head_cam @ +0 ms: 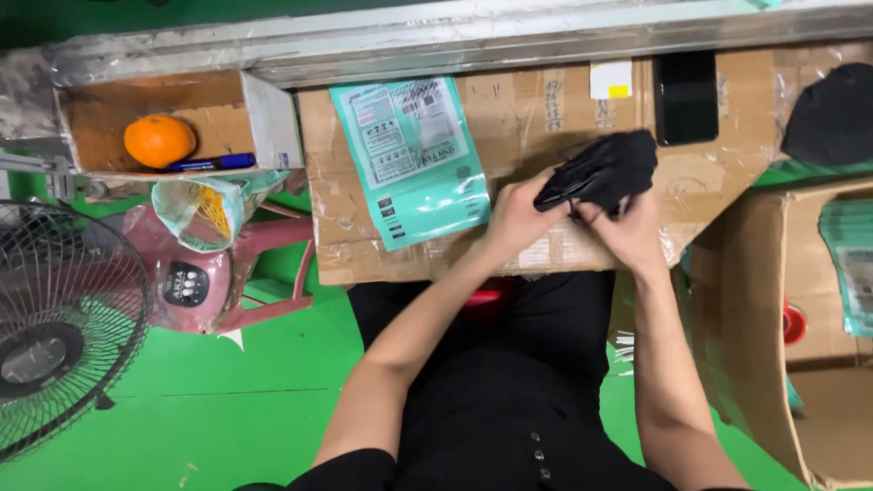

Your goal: The recorder is packaging black face masks into plastic bags on a workbench near a conveyor belt.

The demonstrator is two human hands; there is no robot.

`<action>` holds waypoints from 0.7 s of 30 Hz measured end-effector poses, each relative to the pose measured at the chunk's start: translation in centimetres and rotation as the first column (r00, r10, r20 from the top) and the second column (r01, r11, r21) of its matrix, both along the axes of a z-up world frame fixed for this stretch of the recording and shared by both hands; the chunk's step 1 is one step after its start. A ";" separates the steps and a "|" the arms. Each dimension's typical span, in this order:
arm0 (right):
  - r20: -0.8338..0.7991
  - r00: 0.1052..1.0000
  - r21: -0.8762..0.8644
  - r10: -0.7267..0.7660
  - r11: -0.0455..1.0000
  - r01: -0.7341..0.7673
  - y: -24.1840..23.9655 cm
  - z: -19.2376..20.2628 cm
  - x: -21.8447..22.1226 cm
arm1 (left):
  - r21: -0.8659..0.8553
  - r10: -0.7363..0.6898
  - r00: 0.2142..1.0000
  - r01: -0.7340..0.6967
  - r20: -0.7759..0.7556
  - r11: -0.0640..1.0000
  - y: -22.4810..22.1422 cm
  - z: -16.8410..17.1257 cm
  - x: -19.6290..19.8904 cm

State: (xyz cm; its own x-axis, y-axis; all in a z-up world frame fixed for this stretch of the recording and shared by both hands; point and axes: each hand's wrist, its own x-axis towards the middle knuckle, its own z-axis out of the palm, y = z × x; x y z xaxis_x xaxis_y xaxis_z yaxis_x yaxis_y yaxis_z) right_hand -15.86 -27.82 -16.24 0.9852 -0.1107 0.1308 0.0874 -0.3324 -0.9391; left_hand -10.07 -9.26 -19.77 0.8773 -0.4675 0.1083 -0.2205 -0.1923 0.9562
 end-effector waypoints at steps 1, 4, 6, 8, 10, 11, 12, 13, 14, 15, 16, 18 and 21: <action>0.062 0.995 0.012 -0.081 0.997 0.080 0.2 0.8 0.4 | -0.049 0.124 0.987 -0.130 -0.100 0.990 -0.2 1.8 -0.1; 0.107 0.957 0.090 -0.268 0.962 0.259 1.9 2.9 -1.3 | -0.092 0.276 0.934 -0.303 -0.226 0.949 -0.1 3.9 -2.3; 0.137 0.919 0.150 -0.369 0.925 0.349 3.1 4.2 -0.7 | -0.126 0.314 0.927 -0.343 -0.205 0.931 -0.6 4.1 -2.5; 0.082 0.927 0.029 -0.367 0.930 0.366 4.7 5.3 -0.1 | -0.112 0.374 0.927 -0.375 -0.030 0.920 -0.9 3.8 -3.3; 0.092 0.934 0.050 -0.345 0.938 0.342 4.8 4.9 0.2 | -0.095 0.293 0.955 -0.296 -0.045 0.951 -0.7 3.4 -3.8; 0.106 0.941 0.071 -0.320 0.947 0.314 4.9 4.7 0.6 | -0.080 0.213 0.975 -0.217 -0.057 0.973 -0.5 3.3 -3.9; 0.106 0.944 0.073 -0.313 0.949 0.306 4.8 4.7 0.8 | -0.078 0.221 0.974 -0.225 -0.056 0.971 0.1 3.4 -3.6; 0.082 0.948 0.244 -0.309 0.928 0.281 4.8 4.7 0.9 | -0.146 0.129 0.987 -0.142 -0.090 0.979 0.7 3.5 -3.4; 0.052 0.951 0.403 -0.304 0.878 0.259 4.7 4.6 0.6 | -0.218 0.030 0.991 -0.058 -0.127 0.974 1.2 3.6 -3.6; 0.045 0.953 0.402 -0.300 0.879 0.258 4.7 4.4 0.1 | -0.217 0.035 0.990 -0.063 -0.134 0.974 1.5 3.7 -3.6; 0.019 0.960 0.433 -0.279 0.868 0.244 4.5 4.2 0.0 | -0.311 0.009 0.947 -0.114 -0.320 0.944 1.7 3.9 -3.3; -0.008 0.968 0.460 -0.252 0.858 0.228 4.5 4.1 -0.3 | -0.392 -0.034 0.869 -0.187 -0.493 0.901 2.0 5.6 -2.5; 0.013 0.982 0.331 -0.190 0.927 0.175 4.0 3.0 -1.2 | -0.020 0.133 0.908 -0.153 -0.397 0.988 2.1 7.3 -2.0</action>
